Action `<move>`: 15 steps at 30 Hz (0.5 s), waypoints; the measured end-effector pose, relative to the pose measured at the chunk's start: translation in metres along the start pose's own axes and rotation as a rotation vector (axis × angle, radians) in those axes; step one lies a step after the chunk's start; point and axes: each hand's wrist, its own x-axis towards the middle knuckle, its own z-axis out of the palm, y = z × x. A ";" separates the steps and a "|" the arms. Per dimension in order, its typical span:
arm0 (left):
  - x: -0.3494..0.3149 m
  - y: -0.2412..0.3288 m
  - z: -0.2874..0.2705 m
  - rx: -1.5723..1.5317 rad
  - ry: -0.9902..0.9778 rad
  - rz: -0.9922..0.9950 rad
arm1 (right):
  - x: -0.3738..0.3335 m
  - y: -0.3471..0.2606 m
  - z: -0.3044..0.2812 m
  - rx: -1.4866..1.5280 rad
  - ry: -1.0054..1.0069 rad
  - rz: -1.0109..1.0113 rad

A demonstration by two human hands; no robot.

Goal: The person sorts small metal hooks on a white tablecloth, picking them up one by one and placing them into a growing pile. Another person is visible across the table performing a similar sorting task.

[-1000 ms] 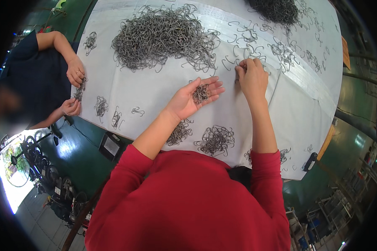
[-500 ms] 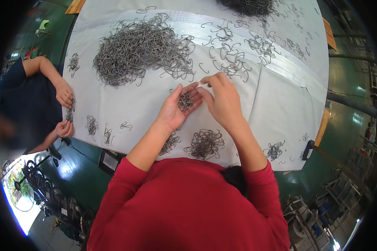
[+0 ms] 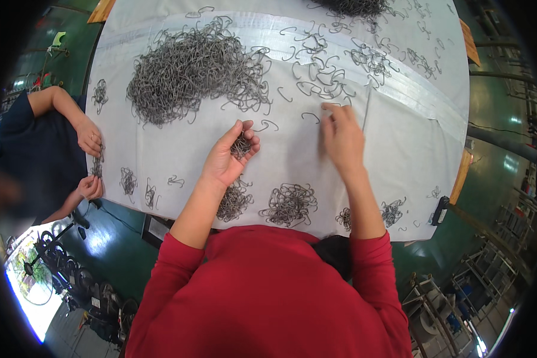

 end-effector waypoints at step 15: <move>-0.014 0.002 0.007 0.061 -0.024 -0.072 | 0.022 0.000 -0.014 0.047 -0.109 -0.084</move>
